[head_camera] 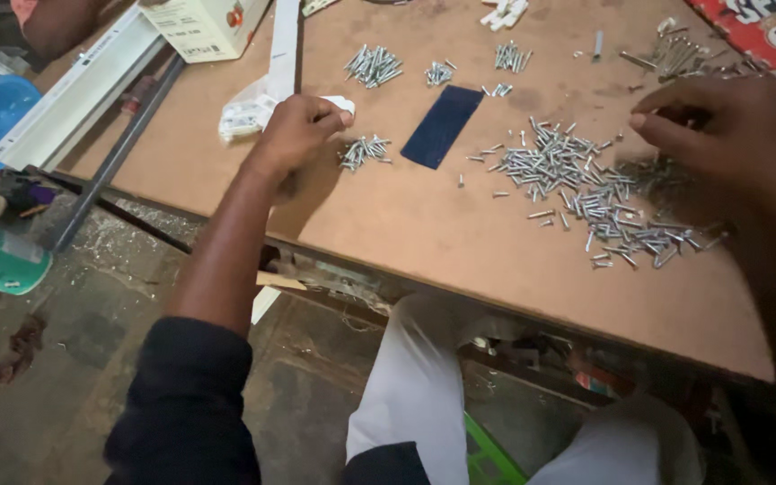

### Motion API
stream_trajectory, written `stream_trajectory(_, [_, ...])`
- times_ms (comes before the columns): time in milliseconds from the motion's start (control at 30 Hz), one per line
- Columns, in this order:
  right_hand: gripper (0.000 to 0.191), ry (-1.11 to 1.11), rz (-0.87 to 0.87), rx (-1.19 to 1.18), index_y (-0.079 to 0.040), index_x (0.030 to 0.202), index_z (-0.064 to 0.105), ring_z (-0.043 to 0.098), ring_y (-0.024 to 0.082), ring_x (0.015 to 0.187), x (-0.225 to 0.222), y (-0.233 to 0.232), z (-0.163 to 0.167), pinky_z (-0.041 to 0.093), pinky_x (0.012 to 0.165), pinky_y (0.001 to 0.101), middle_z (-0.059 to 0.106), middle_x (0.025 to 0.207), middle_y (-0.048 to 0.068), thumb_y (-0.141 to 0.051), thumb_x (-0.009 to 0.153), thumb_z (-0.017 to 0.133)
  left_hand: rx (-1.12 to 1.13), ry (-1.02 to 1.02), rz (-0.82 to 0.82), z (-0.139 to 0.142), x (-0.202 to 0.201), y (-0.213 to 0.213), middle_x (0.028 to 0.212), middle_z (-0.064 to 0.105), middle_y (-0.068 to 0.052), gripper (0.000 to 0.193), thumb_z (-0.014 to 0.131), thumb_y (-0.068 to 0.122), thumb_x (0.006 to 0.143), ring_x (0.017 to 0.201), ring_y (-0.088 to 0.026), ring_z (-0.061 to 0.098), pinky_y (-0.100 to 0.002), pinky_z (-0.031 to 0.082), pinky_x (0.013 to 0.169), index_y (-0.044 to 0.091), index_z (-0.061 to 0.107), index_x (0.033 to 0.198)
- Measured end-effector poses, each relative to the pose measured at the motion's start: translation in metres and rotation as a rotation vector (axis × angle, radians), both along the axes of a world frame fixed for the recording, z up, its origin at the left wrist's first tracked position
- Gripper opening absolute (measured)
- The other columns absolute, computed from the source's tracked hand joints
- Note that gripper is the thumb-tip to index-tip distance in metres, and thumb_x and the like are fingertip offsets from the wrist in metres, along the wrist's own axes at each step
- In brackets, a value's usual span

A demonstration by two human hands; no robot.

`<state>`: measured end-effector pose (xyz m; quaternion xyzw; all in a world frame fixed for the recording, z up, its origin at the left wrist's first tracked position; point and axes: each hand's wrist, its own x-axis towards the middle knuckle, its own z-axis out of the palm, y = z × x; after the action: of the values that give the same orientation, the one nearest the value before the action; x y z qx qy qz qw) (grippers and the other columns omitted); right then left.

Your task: The person sorts small metal fasteners on a workbench by hand, picking up individual pieces and placing them into separate piles. The hands repeatedly pick, inspect, and place the fasteners without using tools.

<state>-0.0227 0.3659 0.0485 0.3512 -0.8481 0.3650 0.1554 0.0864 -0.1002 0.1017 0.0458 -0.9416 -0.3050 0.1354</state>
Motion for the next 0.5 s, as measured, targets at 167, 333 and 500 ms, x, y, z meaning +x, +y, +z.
stream_trajectory(167, [0.021, -0.102, 0.003, -0.122, 0.001, 0.114, 0.075, 0.062, 0.009, 0.076, -0.007, -0.012, -0.002, 0.05, 0.072, 0.0262, 0.071, 0.088, 0.008, -0.016, 0.103, 0.079, -0.109, 0.367, -0.176, 0.001, -0.005, 0.0, 0.093, 0.071, -0.011, 0.022, 0.077, 0.024, 0.098, 0.083, -0.024, 0.067, -0.037, 0.053, 0.077, 0.004, 0.075, 0.106])
stream_trajectory(333, [0.016, -0.06, -0.042, -0.197, 0.0, 0.116, 0.075, 0.06, 0.005, 0.082, -0.001, -0.026, 0.01, 0.048, 0.073, 0.0223, 0.071, 0.09, 0.003, -0.013, 0.108, 0.078, -0.22, 0.717, -0.474, 0.021, -0.022, 0.052, 0.101, 0.07, -0.012, 0.017, 0.08, 0.015, 0.094, 0.095, -0.032, 0.066, -0.042, 0.052, 0.083, 0.004, 0.074, 0.105])
stream_trajectory(500, [0.015, -0.191, -0.167, -0.298, -0.003, 0.116, 0.076, 0.057, 0.002, 0.077, 0.002, -0.056, 0.021, 0.044, 0.067, 0.0212, 0.067, 0.088, -0.001, -0.011, 0.103, 0.077, -0.277, 0.662, -0.593, 0.029, -0.072, 0.104, 0.1, 0.072, -0.007, 0.009, 0.079, 0.015, 0.095, 0.094, -0.033, 0.067, -0.046, 0.052, 0.082, 0.009, 0.078, 0.102])
